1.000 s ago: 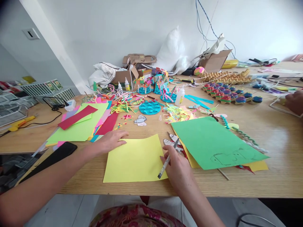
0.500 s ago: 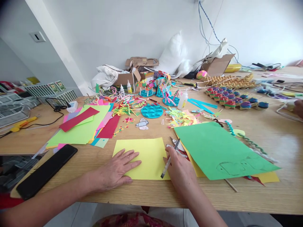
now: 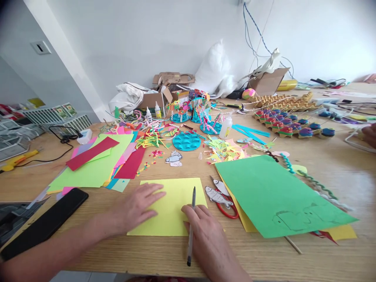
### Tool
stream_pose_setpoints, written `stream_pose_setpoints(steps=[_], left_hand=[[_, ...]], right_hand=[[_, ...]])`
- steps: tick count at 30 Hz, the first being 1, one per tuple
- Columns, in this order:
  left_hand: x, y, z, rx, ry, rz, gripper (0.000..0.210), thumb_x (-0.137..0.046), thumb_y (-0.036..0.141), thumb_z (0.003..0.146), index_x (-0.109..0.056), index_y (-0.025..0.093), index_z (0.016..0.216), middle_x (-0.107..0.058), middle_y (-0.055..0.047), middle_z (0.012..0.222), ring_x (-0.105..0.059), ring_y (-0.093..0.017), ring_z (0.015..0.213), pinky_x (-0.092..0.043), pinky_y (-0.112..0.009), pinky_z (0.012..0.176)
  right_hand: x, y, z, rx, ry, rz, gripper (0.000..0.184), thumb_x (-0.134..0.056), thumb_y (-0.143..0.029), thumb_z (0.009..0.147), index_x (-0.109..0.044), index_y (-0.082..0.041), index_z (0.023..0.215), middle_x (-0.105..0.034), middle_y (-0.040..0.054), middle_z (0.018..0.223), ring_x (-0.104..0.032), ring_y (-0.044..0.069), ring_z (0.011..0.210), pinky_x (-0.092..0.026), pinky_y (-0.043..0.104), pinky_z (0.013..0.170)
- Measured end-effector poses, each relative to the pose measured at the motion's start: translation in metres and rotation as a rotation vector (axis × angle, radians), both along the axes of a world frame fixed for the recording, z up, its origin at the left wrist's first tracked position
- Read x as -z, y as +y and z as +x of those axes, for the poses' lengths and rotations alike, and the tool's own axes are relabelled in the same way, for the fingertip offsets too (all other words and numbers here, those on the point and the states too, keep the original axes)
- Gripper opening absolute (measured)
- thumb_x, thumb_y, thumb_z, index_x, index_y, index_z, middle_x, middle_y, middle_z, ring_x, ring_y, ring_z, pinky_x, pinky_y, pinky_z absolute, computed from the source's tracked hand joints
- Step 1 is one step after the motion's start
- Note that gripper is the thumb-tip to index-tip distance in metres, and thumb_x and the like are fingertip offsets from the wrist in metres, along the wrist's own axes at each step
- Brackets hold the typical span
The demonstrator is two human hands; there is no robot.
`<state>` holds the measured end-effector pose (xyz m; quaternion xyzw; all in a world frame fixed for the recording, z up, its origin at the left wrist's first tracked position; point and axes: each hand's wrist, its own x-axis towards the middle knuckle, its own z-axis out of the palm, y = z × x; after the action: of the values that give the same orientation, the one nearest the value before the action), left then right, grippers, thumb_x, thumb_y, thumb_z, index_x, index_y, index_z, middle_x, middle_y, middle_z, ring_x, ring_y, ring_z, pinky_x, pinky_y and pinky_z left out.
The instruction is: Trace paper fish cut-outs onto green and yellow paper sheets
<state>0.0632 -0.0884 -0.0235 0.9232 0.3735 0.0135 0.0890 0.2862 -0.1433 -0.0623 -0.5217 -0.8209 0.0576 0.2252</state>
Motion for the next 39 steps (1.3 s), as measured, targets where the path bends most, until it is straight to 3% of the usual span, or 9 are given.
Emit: stream_pose_setpoints(steps=[2,6,10,14,21,29,33,39], left_hand=[[-0.01,0.024,0.002,-0.045,-0.045,0.054,0.039,-0.054,0.019,0.085,-0.049,0.018,0.123,-0.052,-0.011,0.128,-0.048,-0.023,0.118,-0.038,-0.04,0.101],[-0.02,0.085,0.018,-0.102,-0.022,0.043,0.038,-0.051,0.016,0.085,-0.049,0.016,0.123,-0.053,-0.009,0.126,-0.048,-0.021,0.117,-0.039,-0.034,0.099],[-0.013,0.136,0.042,-0.132,0.012,0.05,0.036,-0.053,0.017,0.081,-0.053,0.017,0.117,-0.057,-0.008,0.119,-0.052,-0.021,0.111,-0.041,-0.031,0.094],[-0.006,0.159,0.058,-0.125,0.053,0.022,0.031,-0.055,0.018,0.077,-0.058,0.016,0.108,-0.061,-0.008,0.111,-0.056,-0.022,0.101,-0.044,-0.028,0.084],[-0.01,0.162,0.067,-0.12,0.106,-0.015,0.03,-0.056,0.013,0.071,-0.06,0.014,0.101,-0.061,-0.01,0.106,-0.058,-0.022,0.095,-0.044,-0.027,0.076],[-0.031,0.162,0.049,-0.135,0.012,-0.006,0.04,-0.054,0.017,0.074,-0.051,0.016,0.114,-0.061,-0.005,0.097,-0.058,-0.017,0.084,-0.044,-0.024,0.069],[-0.037,0.138,0.042,-0.074,-0.012,-0.013,0.038,-0.055,0.016,0.074,-0.054,0.019,0.112,-0.061,-0.003,0.101,-0.057,-0.019,0.091,-0.044,-0.025,0.076],[-0.027,0.077,0.03,0.076,-0.013,-0.05,0.038,-0.054,0.01,0.077,-0.052,0.02,0.113,-0.056,-0.006,0.109,-0.056,-0.02,0.1,-0.044,-0.029,0.084]], right_hand=[[0.002,-0.001,0.001,0.007,0.05,0.016,0.023,-0.044,-0.005,0.079,-0.058,-0.019,0.089,-0.069,0.008,0.085,-0.063,0.021,0.077,-0.049,0.028,0.059],[0.007,-0.002,0.002,0.004,0.119,0.076,0.023,-0.04,-0.006,0.08,-0.057,-0.018,0.089,-0.069,0.0081,0.084,-0.063,0.021,0.076,-0.051,0.029,0.06],[0.008,-0.001,0.001,0.004,0.16,0.096,0.021,-0.04,-0.007,0.08,-0.055,-0.02,0.088,-0.069,0.0069,0.082,-0.064,0.02,0.075,-0.051,0.028,0.059],[0.007,-0.001,0.002,-0.006,0.169,0.115,0.02,-0.042,-0.008,0.081,-0.055,-0.02,0.089,-0.07,0.006,0.081,-0.064,0.02,0.074,-0.051,0.027,0.059],[0.013,-0.002,0.006,-0.039,0.165,0.079,0.023,-0.043,-0.008,0.081,-0.054,-0.021,0.096,-0.069,0.0057,0.089,-0.064,0.019,0.08,-0.052,0.027,0.064],[0.018,-0.002,0.007,-0.046,0.153,0.061,0.023,-0.042,-0.008,0.083,-0.054,-0.021,0.099,-0.069,0.0065,0.091,-0.064,0.02,0.082,-0.052,0.028,0.066],[0.014,-0.001,0.005,-0.037,0.159,0.087,0.023,-0.042,-0.007,0.082,-0.054,-0.019,0.098,-0.07,0.0063,0.088,-0.064,0.02,0.08,-0.053,0.028,0.064],[0.005,-0.001,0.002,-0.01,0.224,0.088,0.021,-0.041,-0.007,0.081,-0.056,-0.02,0.089,-0.07,0.0064,0.08,-0.064,0.02,0.073,-0.051,0.028,0.059]])
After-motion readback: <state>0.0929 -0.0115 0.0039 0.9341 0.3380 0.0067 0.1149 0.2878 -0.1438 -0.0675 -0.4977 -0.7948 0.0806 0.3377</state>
